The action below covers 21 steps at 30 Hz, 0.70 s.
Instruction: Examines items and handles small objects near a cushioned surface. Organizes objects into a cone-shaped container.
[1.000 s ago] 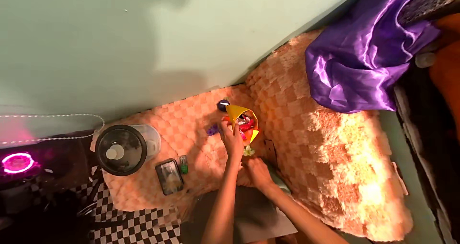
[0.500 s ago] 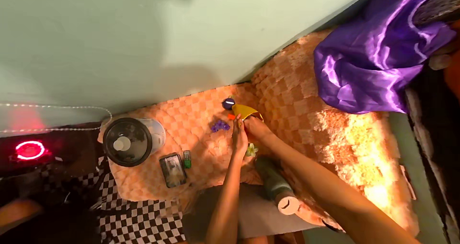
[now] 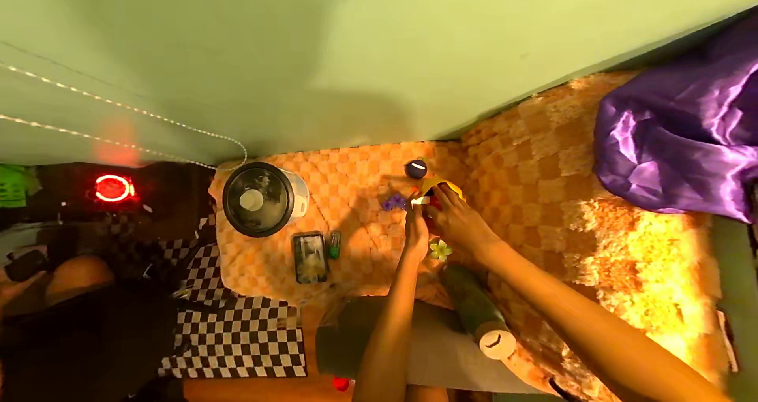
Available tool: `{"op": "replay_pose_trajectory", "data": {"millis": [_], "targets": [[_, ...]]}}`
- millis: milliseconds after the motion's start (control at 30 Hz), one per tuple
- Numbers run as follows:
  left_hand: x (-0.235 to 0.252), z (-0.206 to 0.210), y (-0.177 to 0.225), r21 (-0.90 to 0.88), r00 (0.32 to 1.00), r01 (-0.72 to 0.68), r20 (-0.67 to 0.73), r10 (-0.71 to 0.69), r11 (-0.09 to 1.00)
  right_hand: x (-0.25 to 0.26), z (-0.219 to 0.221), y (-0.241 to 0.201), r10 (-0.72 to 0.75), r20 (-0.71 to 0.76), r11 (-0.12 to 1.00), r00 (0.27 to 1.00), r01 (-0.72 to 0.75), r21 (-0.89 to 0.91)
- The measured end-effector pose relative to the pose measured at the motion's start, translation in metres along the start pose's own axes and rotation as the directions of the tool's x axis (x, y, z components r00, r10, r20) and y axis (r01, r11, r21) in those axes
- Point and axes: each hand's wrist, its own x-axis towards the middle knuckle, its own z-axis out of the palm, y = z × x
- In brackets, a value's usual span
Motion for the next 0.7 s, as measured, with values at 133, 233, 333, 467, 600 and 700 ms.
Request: {"op": "replay_pose_trajectory", "data": {"millis": [133,233,333,467,600,700], "targets": [[-0.032,-0.003,-0.004,-0.016,1.0,-0.028,-0.003,0.028,0.999,-0.049,0.001,0.004,-0.083,-0.302,0.996,0.95,0.092,0.016],[-0.06,-0.003,-0.008,0.037,0.987,-0.162,0.006,0.162,0.986,-0.083,0.006,0.005,-0.124,-0.467,0.976,0.875,0.193,0.103],[-0.085,-0.005,-0.01,0.032,0.981,-0.181,-0.07,0.183,0.983,-0.109,0.019,-0.001,-0.035,-0.684,0.936,0.729,0.264,0.234],[-0.127,-0.031,-0.019,-0.128,0.96,-0.226,-0.197,0.198,0.966,-0.118,0.032,-0.007,0.251,-0.743,0.863,0.62,0.204,0.463],[-0.189,-0.083,-0.021,-0.279,0.912,-0.26,-0.384,0.141,0.924,-0.097,0.051,-0.03,0.38,-0.422,0.737,0.823,0.006,0.675],[-0.24,-0.128,-0.025,-0.293,0.825,-0.33,-0.551,0.124,0.897,-0.055,0.1,-0.053,0.193,-0.234,0.76,0.953,0.006,0.65]]}}
